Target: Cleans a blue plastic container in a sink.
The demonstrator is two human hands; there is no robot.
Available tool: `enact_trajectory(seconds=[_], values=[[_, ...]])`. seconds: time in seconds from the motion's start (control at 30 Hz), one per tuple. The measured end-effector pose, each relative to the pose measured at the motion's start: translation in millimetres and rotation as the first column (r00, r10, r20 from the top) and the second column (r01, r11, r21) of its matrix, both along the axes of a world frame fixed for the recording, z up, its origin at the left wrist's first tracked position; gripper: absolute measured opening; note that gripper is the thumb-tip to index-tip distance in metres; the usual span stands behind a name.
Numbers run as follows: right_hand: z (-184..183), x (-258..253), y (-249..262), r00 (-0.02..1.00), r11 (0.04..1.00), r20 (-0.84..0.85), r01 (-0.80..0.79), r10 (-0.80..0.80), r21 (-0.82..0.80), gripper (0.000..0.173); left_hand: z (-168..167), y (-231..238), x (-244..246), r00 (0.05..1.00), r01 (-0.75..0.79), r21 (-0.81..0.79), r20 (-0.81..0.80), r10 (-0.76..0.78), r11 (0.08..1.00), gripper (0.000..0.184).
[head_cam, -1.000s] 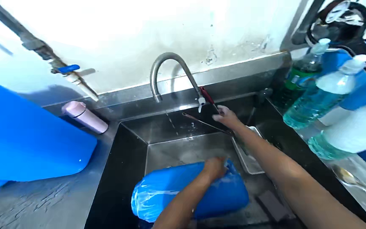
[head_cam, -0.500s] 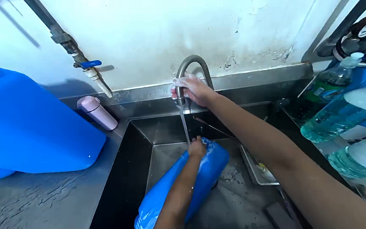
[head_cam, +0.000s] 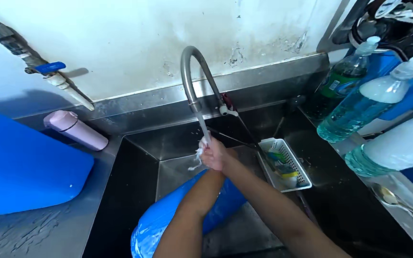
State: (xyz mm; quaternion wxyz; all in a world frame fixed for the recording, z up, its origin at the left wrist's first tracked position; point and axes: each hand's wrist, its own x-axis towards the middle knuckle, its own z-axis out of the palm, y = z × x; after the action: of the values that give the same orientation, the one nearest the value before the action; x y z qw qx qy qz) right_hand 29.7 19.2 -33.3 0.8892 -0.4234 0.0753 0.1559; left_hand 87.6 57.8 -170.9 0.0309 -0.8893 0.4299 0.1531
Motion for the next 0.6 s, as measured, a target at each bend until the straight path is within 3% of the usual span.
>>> enact_trajectory(seconds=[0.07, 0.1, 0.17, 0.2, 0.23, 0.27, 0.3, 0.33, 0.37, 0.4, 0.43, 0.5, 0.53, 0.6], values=[[13.1, -43.2, 6.1, 0.938, 0.927, 0.346, 0.146, -0.019, -0.344, 0.039, 47.1, -51.5, -6.6, 0.936, -0.220, 0.367, -0.182, 0.302, 0.904, 0.043], [15.4, -74.7, 10.2, 0.846, 0.854, 0.533, 0.270, 0.010, -0.445, 0.035, 65.8, -65.9, -5.3, 0.880, -0.283, 0.439, -0.234, 0.413, 0.853, 0.045], [-11.2, -114.9, 26.4, 0.477, 0.732, 0.878, 0.586, 0.033, -0.347, 0.043, 77.0, -71.6, 9.5, 0.762, -0.433, 0.375, -0.335, 0.555, 0.820, 0.041], [-34.6, -114.5, 30.9, 0.331, 0.679, 0.942, 0.680, 0.050, -0.275, 0.054, 75.5, -68.9, 18.4, 0.680, -0.541, 0.271, -0.416, 0.604, 0.796, 0.038], [-57.1, -102.6, 31.0, 0.273, 0.606, 0.960, 0.755, 0.056, -0.250, 0.057, 70.1, -62.7, 23.8, 0.575, -0.678, 0.118, -0.529, 0.624, 0.726, 0.032], [-76.2, -81.2, 25.3, 0.291, 0.520, 0.954, 0.806, 0.066, -0.282, 0.052, 66.3, -53.2, 22.8, 0.433, -0.824, -0.046, -0.694, 0.575, 0.564, 0.025], [-88.7, -54.9, 15.5, 0.372, 0.459, 0.925, 0.811, 0.073, -0.362, 0.046, 69.5, -41.9, 15.3, 0.251, -0.938, -0.115, -0.877, 0.410, 0.328, 0.026], [-94.0, -29.5, 2.4, 0.509, 0.410, 0.851, 0.753, 0.131, -0.514, 0.039, 74.9, -28.8, 1.1, 0.097, -0.992, -0.079, -0.975, 0.199, 0.098, 0.033], [-89.6, -7.3, -10.9, 0.671, 0.381, 0.700, 0.598, 0.244, -0.705, 0.035, 85.4, -13.4, -20.7, 0.017, -0.997, -0.016, -1.000, -0.011, -0.081, 0.044], [-73.8, 15.3, -22.2, 0.809, 0.322, 0.440, 0.328, 0.390, -0.888, 0.037, 89.3, -5.8, -43.4, 0.020, -0.973, 0.016, -0.988, -0.154, -0.229, 0.052], [-66.1, 39.0, -24.2, 0.855, 0.214, 0.245, 0.161, 0.458, -0.963, 0.039, 88.1, -1.2, -67.7, 0.045, -0.948, 0.040, -0.965, -0.258, -0.315, 0.055], [-76.5, 72.4, -9.9, 0.885, 0.048, 0.107, 0.095, 0.453, -0.994, 0.040, 99.9, -12.5, -122.2, 0.044, -0.933, 0.033, -0.978, -0.205, -0.359, 0.035], [-82.1, 78.7, 0.3, 0.896, 0.019, 0.104, 0.107, 0.432, -0.994, 0.038, 106.3, -14.7, -138.6, 0.036, -0.947, 0.034, -0.977, -0.211, -0.320, 0.030], [-77.3, 66.4, 16.6, 0.925, 0.051, 0.128, 0.118, 0.359, -0.992, 0.035, 107.6, -10.4, -130.3, 0.021, -0.945, 0.041, -0.983, -0.183, -0.325, 0.017]])
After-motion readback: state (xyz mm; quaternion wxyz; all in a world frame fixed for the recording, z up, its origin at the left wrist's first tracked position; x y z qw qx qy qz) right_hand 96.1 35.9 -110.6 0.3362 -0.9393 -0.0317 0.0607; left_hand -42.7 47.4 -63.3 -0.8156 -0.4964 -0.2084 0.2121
